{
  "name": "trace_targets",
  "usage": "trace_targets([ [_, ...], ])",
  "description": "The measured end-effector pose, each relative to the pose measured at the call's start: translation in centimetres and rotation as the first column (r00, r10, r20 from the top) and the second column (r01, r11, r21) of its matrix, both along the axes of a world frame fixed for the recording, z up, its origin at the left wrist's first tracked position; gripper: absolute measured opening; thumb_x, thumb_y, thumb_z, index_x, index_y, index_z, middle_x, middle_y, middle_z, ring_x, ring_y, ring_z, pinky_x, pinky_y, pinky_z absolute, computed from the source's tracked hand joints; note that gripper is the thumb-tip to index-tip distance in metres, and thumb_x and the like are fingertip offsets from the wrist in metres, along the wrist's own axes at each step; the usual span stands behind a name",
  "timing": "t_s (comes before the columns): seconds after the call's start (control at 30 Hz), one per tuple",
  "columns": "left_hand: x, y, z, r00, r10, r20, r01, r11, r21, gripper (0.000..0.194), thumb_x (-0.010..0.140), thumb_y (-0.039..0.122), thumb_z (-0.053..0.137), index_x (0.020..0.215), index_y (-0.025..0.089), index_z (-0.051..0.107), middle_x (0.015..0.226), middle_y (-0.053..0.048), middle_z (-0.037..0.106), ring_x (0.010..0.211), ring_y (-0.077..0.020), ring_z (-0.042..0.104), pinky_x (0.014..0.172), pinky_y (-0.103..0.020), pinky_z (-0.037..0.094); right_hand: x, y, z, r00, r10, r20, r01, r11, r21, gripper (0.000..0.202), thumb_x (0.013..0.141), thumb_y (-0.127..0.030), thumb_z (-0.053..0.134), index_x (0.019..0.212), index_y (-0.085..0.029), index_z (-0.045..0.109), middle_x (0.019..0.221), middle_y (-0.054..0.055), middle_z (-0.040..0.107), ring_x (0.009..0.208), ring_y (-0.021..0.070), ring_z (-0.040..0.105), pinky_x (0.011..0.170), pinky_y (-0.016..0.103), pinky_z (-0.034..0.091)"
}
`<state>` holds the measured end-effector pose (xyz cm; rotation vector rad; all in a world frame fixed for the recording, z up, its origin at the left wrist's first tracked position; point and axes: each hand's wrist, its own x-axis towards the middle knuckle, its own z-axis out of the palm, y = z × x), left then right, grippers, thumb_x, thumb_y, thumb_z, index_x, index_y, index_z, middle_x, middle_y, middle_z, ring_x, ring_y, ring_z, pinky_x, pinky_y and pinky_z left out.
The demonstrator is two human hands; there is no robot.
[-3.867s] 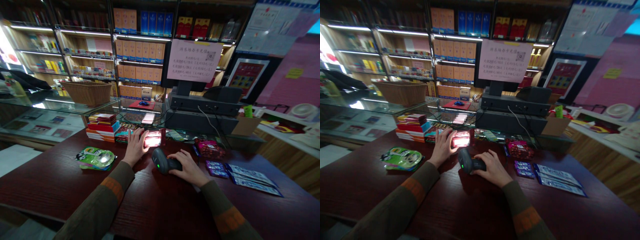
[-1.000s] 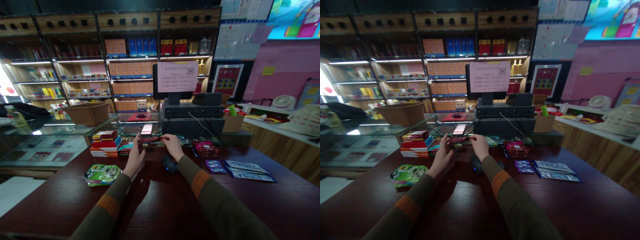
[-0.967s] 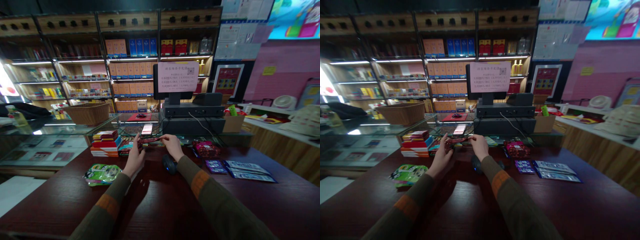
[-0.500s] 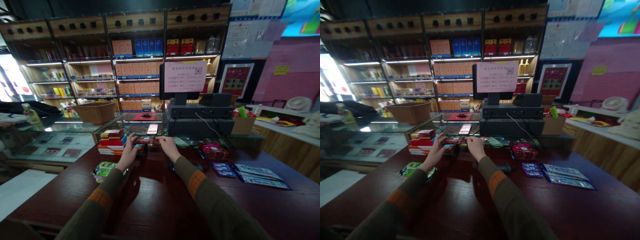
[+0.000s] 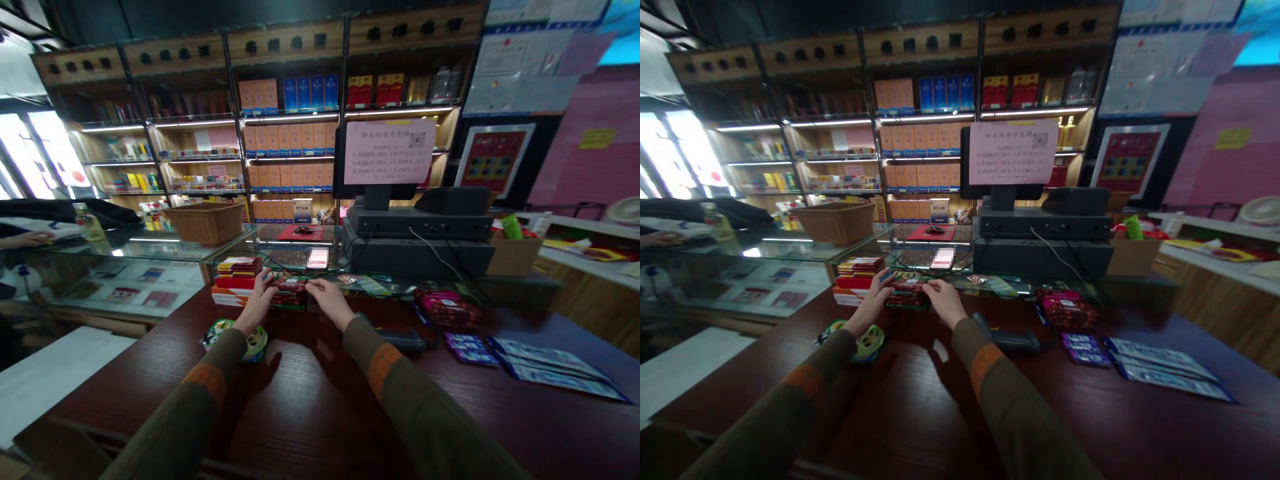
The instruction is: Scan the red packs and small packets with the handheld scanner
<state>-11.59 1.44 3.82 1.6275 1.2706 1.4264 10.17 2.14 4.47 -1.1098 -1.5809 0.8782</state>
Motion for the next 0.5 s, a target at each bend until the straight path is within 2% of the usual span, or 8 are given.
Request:
trace_targets([
  [0.17, -0.6, 0.8, -1.3, 0.999, -0.011, -0.043, 0.011, 1.0, 0.003, 0.072, 0.083, 0.021, 0.052, 0.15, 0.018, 0.026, 0.155, -0.022, 0.04, 0.144, -0.0255, 0.043, 0.115, -0.048, 0.039, -0.9, 1.7, -1.8, 1.0, 0.006, 0.027, -0.006, 1.0, -0.005, 0.035, 0.085, -0.038, 0.067, 0.112, -0.016, 0.073, 0.114, 0.012, 0.076, 0.107, 0.0219, 0.071, 0.096, 0.033, 0.052],
  [0.27, -0.9, 1.1, -1.9, 0.996, -0.009, -0.092, 0.012, 0.999, 0.033, 0.076, 0.079, 0.016, 0.055, 0.15, 0.02, 0.026, 0.153, -0.021, 0.044, 0.141, -0.0258, 0.047, 0.115, -0.049, 0.04, -1.1, 2.3, -2.6, 0.999, 0.024, 0.041, -0.024, 1.0, -0.006, 0.035, 0.084, -0.037, 0.07, 0.113, -0.018, 0.072, 0.115, 0.01, 0.075, 0.108, 0.0214, 0.071, 0.097, 0.034, 0.052],
  [0.37, -1.1, 1.2, -2.2, 0.98, 0.015, -0.198, -0.005, 0.999, 0.052, 0.081, 0.076, 0.011, 0.055, 0.151, 0.018, 0.026, 0.151, -0.021, 0.046, 0.14, -0.0272, 0.048, 0.116, -0.052, 0.037, -1.3, 2.5, -3.0, 0.996, 0.024, 0.084, -0.025, 1.0, 0.007, 0.039, 0.081, -0.034, 0.074, 0.116, -0.018, 0.071, 0.116, 0.01, 0.075, 0.109, 0.0218, 0.07, 0.099, 0.035, 0.051],
  [0.5, -0.9, 1.0, -2.0, 0.921, 0.07, -0.384, -0.034, 0.995, 0.098, 0.081, 0.075, 0.008, 0.052, 0.151, 0.014, 0.027, 0.15, -0.022, 0.048, 0.139, -0.0287, 0.049, 0.117, -0.053, 0.035, -1.3, 2.5, -3.4, 0.986, -0.003, 0.165, -0.002, 1.0, 0.03, 0.042, 0.079, -0.031, 0.076, 0.119, -0.02, 0.07, 0.12, 0.01, 0.074, 0.114, 0.0235, 0.068, 0.102, 0.037, 0.049],
])
